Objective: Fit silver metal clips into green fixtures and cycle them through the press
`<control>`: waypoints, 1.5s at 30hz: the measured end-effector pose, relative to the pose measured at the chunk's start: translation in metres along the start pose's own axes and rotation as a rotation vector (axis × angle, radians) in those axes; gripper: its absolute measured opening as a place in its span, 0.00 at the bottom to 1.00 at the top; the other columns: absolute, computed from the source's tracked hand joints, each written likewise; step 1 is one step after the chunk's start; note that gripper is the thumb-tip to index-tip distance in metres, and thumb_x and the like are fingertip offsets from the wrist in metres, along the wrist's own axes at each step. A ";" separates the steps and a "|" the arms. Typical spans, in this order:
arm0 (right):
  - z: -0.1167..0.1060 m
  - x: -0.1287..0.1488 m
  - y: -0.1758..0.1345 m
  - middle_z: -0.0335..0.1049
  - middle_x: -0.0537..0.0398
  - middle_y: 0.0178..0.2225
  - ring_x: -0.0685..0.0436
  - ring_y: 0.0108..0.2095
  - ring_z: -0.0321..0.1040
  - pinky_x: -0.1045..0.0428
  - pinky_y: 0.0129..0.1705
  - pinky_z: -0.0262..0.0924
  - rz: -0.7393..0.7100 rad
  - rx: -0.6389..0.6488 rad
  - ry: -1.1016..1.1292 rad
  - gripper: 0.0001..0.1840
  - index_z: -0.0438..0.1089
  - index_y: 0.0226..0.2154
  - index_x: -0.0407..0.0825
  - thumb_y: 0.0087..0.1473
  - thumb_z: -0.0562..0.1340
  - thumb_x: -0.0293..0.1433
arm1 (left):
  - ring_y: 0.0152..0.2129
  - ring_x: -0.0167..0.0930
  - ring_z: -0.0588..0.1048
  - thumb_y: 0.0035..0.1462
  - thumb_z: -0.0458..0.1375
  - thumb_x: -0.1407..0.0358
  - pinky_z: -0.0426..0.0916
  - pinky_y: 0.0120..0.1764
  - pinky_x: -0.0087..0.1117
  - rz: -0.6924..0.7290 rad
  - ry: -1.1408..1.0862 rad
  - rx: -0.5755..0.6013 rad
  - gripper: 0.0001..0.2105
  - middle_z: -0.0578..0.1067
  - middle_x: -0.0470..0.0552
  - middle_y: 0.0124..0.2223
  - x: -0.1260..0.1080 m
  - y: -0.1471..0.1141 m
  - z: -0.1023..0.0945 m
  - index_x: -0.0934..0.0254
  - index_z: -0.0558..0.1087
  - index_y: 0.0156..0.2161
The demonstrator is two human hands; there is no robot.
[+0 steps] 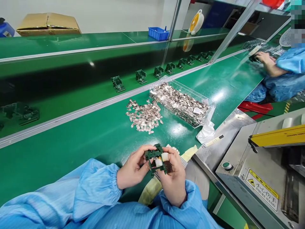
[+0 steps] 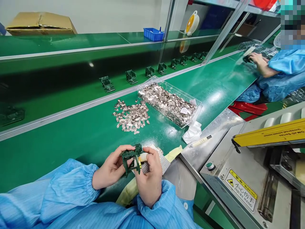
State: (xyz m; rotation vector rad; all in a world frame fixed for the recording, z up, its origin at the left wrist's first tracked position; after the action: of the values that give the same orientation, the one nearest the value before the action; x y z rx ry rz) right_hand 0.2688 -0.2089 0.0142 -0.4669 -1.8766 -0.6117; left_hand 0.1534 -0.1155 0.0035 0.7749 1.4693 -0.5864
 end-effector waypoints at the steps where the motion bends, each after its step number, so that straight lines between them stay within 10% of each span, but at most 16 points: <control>1: 0.001 -0.002 -0.001 0.69 0.51 0.40 0.42 0.40 0.67 0.50 0.40 0.63 0.029 0.011 0.042 0.03 0.70 0.33 0.51 0.52 0.63 0.28 | 0.23 0.26 0.66 0.62 0.55 0.63 0.62 0.25 0.24 -0.006 -0.003 -0.005 0.13 0.71 0.49 0.37 0.000 0.000 0.000 0.55 0.67 0.52; 12: 0.013 -0.013 -0.005 0.65 0.60 0.25 0.49 0.27 0.63 0.55 0.30 0.59 0.319 0.013 0.452 0.08 0.65 0.28 0.50 0.45 0.66 0.26 | 0.28 0.28 0.69 0.63 0.53 0.66 0.66 0.31 0.26 -0.018 0.006 -0.024 0.10 0.72 0.49 0.36 -0.002 -0.005 0.003 0.61 0.66 0.49; 25: -0.016 0.004 -0.020 0.66 0.61 0.24 0.50 0.26 0.64 0.56 0.29 0.62 0.299 0.008 0.585 0.09 0.64 0.26 0.50 0.45 0.67 0.28 | 0.25 0.25 0.70 0.58 0.56 0.70 0.69 0.30 0.26 -0.029 -0.037 0.031 0.12 0.72 0.49 0.36 -0.033 -0.014 0.031 0.63 0.66 0.48; 28: -0.049 0.003 -0.029 0.71 0.56 0.32 0.47 0.30 0.68 0.52 0.35 0.66 0.198 0.077 0.441 0.06 0.68 0.35 0.50 0.51 0.64 0.30 | 0.27 0.26 0.71 0.60 0.55 0.67 0.71 0.31 0.27 -0.046 -0.066 0.069 0.12 0.71 0.49 0.37 -0.040 -0.013 0.043 0.63 0.65 0.49; 33: -0.118 0.024 -0.053 0.57 0.48 0.63 0.35 0.59 0.59 0.43 0.58 0.59 -0.201 0.066 0.083 0.39 0.57 0.62 0.58 0.50 0.69 0.34 | 0.30 0.29 0.72 0.60 0.55 0.66 0.70 0.32 0.28 -0.007 0.145 0.289 0.14 0.73 0.51 0.38 -0.064 -0.003 0.080 0.62 0.66 0.51; 36: -0.152 0.034 -0.073 0.61 0.49 0.60 0.35 0.60 0.60 0.43 0.61 0.58 -0.320 -0.038 -0.061 0.46 0.56 0.63 0.60 0.45 0.74 0.33 | 0.38 0.33 0.74 0.61 0.54 0.67 0.71 0.36 0.29 0.026 0.151 0.539 0.17 0.74 0.54 0.44 -0.080 0.005 0.117 0.62 0.65 0.54; 41: -0.228 0.014 -0.128 0.69 0.50 0.55 0.36 0.52 0.71 0.45 0.50 0.70 -0.172 -0.271 0.045 0.42 0.61 0.60 0.62 0.44 0.75 0.35 | 0.40 0.33 0.76 0.60 0.57 0.65 0.73 0.38 0.31 0.065 0.181 1.093 0.26 0.76 0.55 0.45 -0.108 0.040 0.195 0.60 0.59 0.62; 45: -0.296 -0.006 -0.192 0.70 0.50 0.56 0.40 0.53 0.71 0.53 0.49 0.71 -0.096 -0.673 0.106 0.39 0.64 0.59 0.58 0.45 0.74 0.31 | 0.44 0.36 0.74 0.57 0.60 0.63 0.72 0.44 0.36 0.215 0.257 1.011 0.22 0.74 0.59 0.49 -0.133 0.082 0.257 0.65 0.66 0.56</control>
State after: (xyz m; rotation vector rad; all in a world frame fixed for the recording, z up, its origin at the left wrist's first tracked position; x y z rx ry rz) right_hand 0.3763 -0.5414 0.0627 -0.7570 -1.5660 -1.3165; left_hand 0.3766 -0.2735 0.1287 1.8190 1.2375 -1.1091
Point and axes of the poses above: each hand's wrist, its own y-axis towards the middle knuckle, its own z-axis out of the palm, x = y × z, the point moved 4 cm from there along y, towards the middle knuckle
